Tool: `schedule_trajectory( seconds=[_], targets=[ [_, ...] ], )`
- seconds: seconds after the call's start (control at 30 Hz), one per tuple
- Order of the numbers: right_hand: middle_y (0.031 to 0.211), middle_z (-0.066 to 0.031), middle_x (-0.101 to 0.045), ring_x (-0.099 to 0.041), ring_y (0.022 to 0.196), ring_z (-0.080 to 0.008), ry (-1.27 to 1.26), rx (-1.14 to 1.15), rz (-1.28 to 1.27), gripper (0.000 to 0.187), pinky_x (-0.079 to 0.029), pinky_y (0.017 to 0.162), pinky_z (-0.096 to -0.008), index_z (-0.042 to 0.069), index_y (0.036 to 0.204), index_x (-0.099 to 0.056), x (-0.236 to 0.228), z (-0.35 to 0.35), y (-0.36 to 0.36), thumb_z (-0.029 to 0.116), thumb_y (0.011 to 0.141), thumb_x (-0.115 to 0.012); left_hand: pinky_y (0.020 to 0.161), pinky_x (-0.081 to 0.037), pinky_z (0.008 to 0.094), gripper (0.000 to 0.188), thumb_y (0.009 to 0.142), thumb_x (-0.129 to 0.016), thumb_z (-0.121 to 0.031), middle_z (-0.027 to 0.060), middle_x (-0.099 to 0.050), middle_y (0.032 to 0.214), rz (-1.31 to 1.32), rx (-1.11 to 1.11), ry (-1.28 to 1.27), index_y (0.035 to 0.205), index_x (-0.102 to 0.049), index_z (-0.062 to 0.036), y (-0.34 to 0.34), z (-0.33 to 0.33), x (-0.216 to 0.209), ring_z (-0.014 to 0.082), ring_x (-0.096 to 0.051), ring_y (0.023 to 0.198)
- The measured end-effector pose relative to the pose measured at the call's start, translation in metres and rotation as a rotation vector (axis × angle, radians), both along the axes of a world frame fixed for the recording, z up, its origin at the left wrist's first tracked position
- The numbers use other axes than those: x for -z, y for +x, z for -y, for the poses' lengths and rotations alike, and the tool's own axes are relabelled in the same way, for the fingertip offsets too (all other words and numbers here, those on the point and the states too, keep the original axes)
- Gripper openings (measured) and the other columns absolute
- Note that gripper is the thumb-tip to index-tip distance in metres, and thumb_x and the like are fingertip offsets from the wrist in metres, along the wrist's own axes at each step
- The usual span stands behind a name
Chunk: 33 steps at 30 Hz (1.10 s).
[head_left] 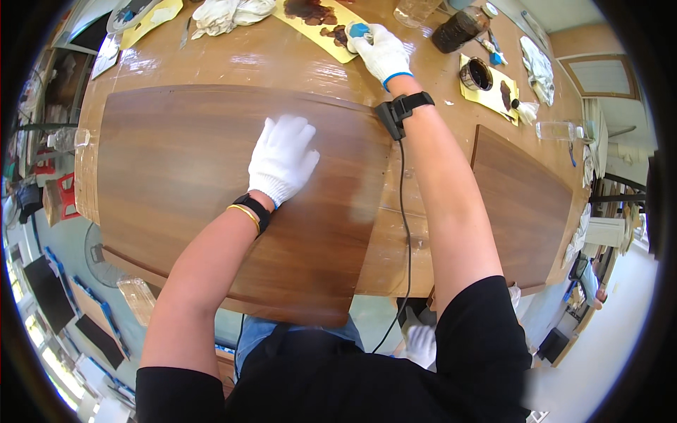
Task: Applying a finish or cleaning agents to wooden furniture panels and stacking them.
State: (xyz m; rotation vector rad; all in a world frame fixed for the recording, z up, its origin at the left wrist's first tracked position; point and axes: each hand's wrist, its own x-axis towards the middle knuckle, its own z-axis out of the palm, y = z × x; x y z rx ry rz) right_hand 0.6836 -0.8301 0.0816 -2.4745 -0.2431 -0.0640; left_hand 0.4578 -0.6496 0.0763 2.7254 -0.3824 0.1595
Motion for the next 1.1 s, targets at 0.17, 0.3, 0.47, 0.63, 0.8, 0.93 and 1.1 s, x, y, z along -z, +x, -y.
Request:
schedule_trajectory(
  seconds=[0.17, 0.3, 0.47, 0.63, 0.8, 0.93, 1.1],
  targets=[
    [0.113, -0.0201, -0.069, -0.065, 0.108, -0.0367, -0.234, -0.106, -0.088, 0.042, -0.051, 0.093, -0.0460, 0.007, 0.115, -0.068, -0.016, -0.021, 0.022, 0.035, 0.084, -0.062, 0.109, -0.036, 0.0554, 0.039, 0.083, -0.066, -0.024, 0.0115, -0.057, 0.127, 0.012, -0.016, 0.028, 0.118, -0.060, -0.0080, -0.002, -0.004, -0.002, 0.0349, -0.048, 0.125],
    [0.114, -0.0205, -0.068, -0.065, 0.106, -0.0382, -0.468, -0.164, -0.109, 0.035, -0.052, 0.090, -0.0470, 0.008, 0.113, -0.071, -0.022, -0.047, 0.030, 0.028, 0.086, -0.059, 0.109, -0.036, 0.0553, 0.038, 0.083, -0.066, -0.024, 0.0114, -0.057, 0.126, -0.009, 0.001, -0.016, 0.117, -0.061, -0.0079, 0.000, -0.004, -0.002, 0.0346, -0.049, 0.124],
    [0.109, -0.0191, -0.069, -0.066, 0.103, -0.0393, -0.438, -0.190, 0.019, 0.030, -0.054, 0.087, -0.0482, 0.008, 0.109, -0.070, -0.014, -0.046, 0.014, 0.025, 0.088, -0.059, 0.108, -0.036, 0.0545, 0.036, 0.083, -0.066, -0.023, 0.0111, -0.058, 0.124, 0.009, -0.004, -0.045, 0.115, -0.061, -0.0074, -0.002, -0.008, -0.001, 0.0340, -0.050, 0.122],
    [0.104, -0.0199, -0.068, -0.065, 0.102, -0.0363, -0.225, -0.257, 0.212, 0.033, -0.052, 0.090, -0.0429, 0.011, 0.111, -0.068, 0.000, -0.022, -0.018, 0.030, 0.085, -0.067, 0.107, -0.037, 0.0529, 0.035, 0.083, -0.066, -0.024, 0.0105, -0.058, 0.123, 0.073, 0.004, -0.063, 0.115, -0.061, -0.0075, -0.005, -0.012, 0.008, 0.0334, -0.050, 0.122],
    [0.101, -0.0162, -0.073, -0.069, 0.097, -0.0296, 0.023, -0.030, -0.044, 0.050, -0.051, 0.090, -0.0366, 0.006, 0.113, -0.070, 0.002, 0.006, -0.003, 0.040, 0.077, -0.076, 0.107, -0.037, 0.0528, 0.036, 0.085, -0.065, -0.025, 0.0106, -0.058, 0.124, 0.098, 0.012, -0.070, 0.116, -0.061, -0.0080, -0.004, -0.008, 0.009, 0.0335, -0.050, 0.123],
    [0.098, -0.0142, -0.074, -0.069, 0.095, -0.0239, 0.209, 0.000, -0.096, 0.053, -0.051, 0.089, -0.0346, 0.003, 0.104, -0.073, 0.011, 0.012, 0.020, 0.044, 0.070, -0.077, 0.109, -0.036, 0.0532, 0.036, 0.085, -0.065, -0.025, 0.0104, -0.058, 0.126, 0.080, 0.004, -0.040, 0.118, -0.061, -0.0097, -0.004, -0.007, 0.009, 0.0333, -0.049, 0.124],
    [0.101, -0.0114, -0.073, -0.068, 0.094, -0.0202, 0.306, 0.006, -0.056, 0.043, -0.052, 0.085, -0.0314, 0.003, 0.107, -0.071, 0.002, 0.006, -0.002, 0.034, 0.078, -0.072, 0.109, -0.036, 0.0538, 0.036, 0.086, -0.065, -0.027, 0.0102, -0.058, 0.128, 0.090, 0.012, -0.019, 0.119, -0.061, -0.0101, -0.001, -0.006, 0.011, 0.0335, -0.049, 0.125]
  ],
)
